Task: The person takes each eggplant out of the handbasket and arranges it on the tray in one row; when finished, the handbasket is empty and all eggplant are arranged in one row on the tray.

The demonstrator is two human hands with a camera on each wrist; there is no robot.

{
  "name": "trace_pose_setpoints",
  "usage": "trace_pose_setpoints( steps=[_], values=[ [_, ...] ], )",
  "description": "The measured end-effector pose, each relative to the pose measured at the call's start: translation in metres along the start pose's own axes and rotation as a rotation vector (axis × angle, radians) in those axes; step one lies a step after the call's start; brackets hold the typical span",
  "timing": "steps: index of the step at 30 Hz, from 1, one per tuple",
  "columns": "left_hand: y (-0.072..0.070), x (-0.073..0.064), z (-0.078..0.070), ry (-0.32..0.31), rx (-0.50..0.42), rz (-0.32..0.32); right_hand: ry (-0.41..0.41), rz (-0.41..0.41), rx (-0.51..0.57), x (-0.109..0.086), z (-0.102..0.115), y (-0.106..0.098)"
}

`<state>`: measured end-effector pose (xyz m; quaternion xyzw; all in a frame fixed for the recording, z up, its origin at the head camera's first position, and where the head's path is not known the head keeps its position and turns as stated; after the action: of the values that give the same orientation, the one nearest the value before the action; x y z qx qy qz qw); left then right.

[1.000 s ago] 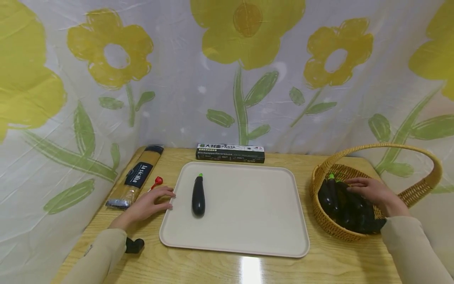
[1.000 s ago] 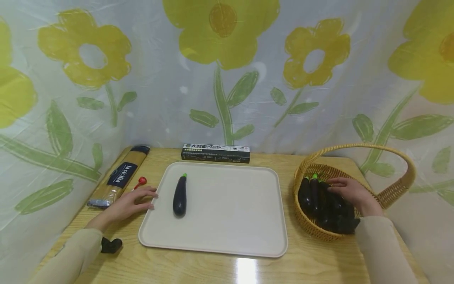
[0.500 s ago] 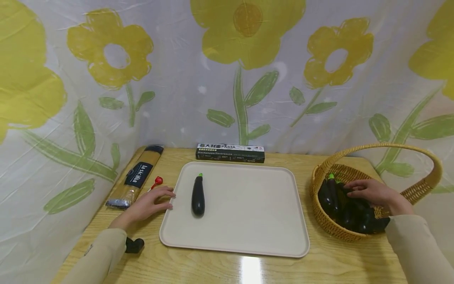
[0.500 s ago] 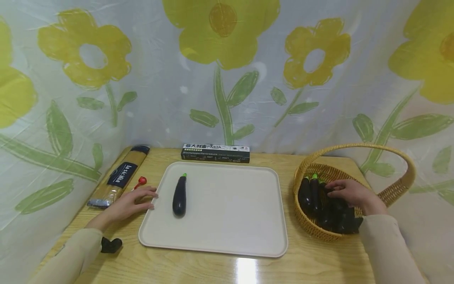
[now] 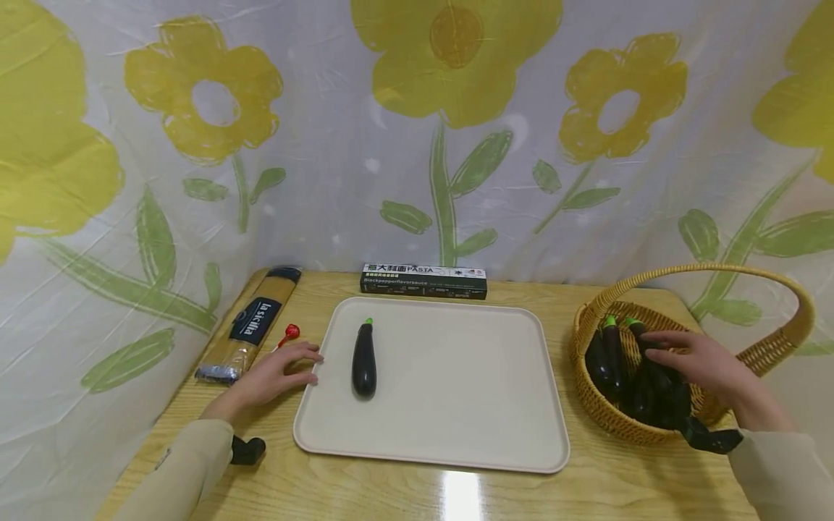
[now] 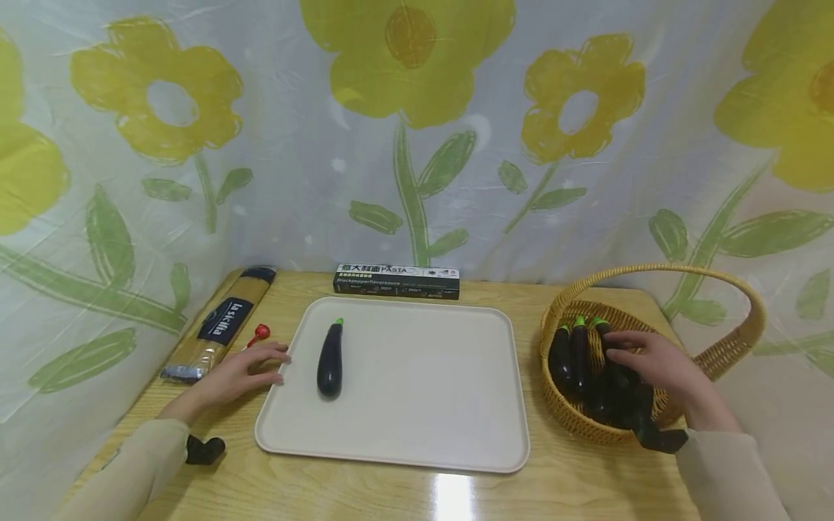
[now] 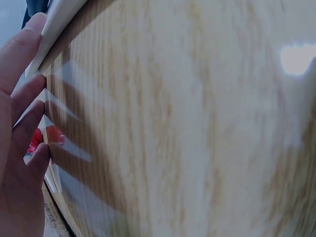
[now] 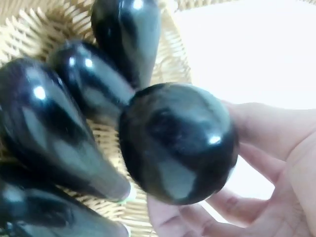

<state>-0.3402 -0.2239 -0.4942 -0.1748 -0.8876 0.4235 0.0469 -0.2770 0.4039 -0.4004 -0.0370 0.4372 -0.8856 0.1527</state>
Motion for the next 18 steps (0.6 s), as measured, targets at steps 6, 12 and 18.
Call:
trace_pose_setpoints(
  steps=[6, 12, 18],
  values=[
    [0.000, 0.000, 0.000, 0.000, -0.011, 0.003, 0.029, -0.087, 0.065, -0.015, 0.015, 0.000],
    [0.000, 0.000, -0.001, 0.019, -0.009, -0.005, 0.070, -0.164, 0.180, -0.028, 0.029, 0.005],
    [-0.001, -0.001, -0.003, 0.030, -0.017, -0.008, 0.094, -0.180, 0.228, -0.041, 0.042, 0.016]
  ],
)
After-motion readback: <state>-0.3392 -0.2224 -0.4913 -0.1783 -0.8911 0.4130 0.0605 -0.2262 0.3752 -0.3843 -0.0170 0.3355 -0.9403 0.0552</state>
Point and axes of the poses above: each hand's wrist, its own x-axis towards the middle knuckle, its own y-axis out of the palm, z = x × y, the point moved 10 cm from there along x, towards the middle knuckle, and after that the axes turned 11 degrees about -y, right-handed, at the moved point
